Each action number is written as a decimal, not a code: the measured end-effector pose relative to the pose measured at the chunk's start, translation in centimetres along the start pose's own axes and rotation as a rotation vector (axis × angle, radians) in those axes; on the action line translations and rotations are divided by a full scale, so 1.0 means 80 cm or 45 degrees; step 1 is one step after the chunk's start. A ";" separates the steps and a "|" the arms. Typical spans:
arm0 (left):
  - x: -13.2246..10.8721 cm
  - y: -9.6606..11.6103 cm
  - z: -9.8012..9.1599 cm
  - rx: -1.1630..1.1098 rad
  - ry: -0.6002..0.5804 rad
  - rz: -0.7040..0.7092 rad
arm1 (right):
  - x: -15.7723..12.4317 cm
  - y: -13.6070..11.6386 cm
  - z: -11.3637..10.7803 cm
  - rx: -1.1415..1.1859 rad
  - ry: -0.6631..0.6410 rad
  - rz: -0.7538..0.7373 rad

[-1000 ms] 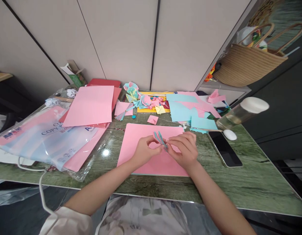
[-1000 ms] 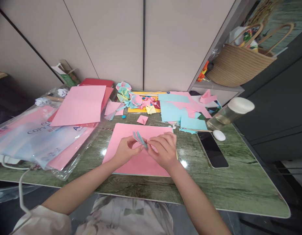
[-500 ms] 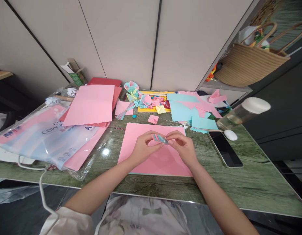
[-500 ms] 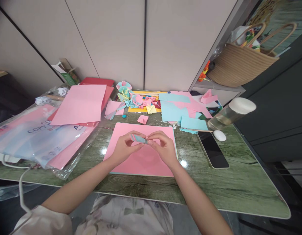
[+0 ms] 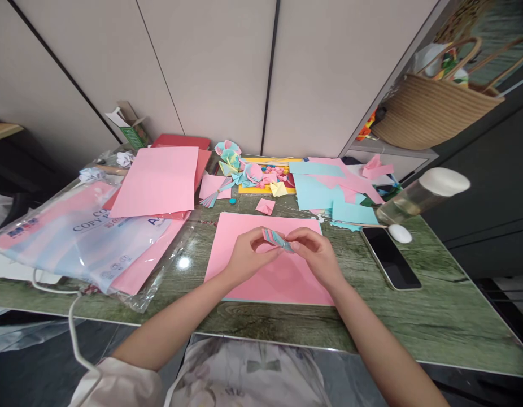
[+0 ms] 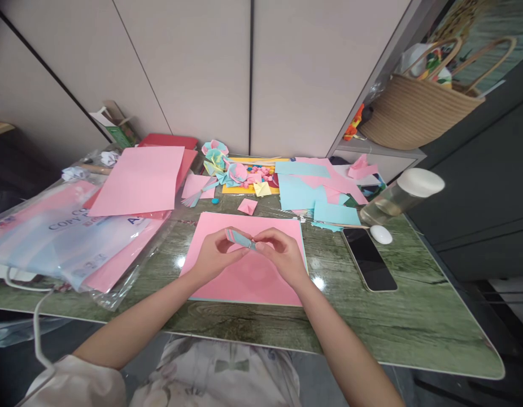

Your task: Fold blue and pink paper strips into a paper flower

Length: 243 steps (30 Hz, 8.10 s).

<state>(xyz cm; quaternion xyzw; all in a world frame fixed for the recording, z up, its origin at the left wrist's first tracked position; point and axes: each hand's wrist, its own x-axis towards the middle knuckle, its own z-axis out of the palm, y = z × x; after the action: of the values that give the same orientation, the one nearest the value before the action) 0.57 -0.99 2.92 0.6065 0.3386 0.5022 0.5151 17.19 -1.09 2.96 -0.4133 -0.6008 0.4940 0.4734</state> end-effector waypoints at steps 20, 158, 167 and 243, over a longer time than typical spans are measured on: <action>-0.004 0.004 0.002 0.109 0.101 -0.111 | -0.003 0.000 0.003 -0.164 0.065 -0.137; 0.007 0.012 -0.015 0.147 -0.204 -0.229 | -0.006 -0.015 -0.013 -0.381 -0.421 -0.023; 0.004 0.014 -0.015 0.137 -0.199 -0.286 | -0.013 -0.006 -0.001 -0.449 -0.394 -0.082; 0.002 0.014 -0.004 -0.065 0.004 -0.200 | -0.019 -0.009 0.016 -0.700 0.145 -0.457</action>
<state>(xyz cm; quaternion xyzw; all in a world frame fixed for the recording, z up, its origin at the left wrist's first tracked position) 0.16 -1.02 4.06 0.5639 0.3730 0.4699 0.5675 16.25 -2.92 3.35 -0.4401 -0.7474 0.1982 0.4565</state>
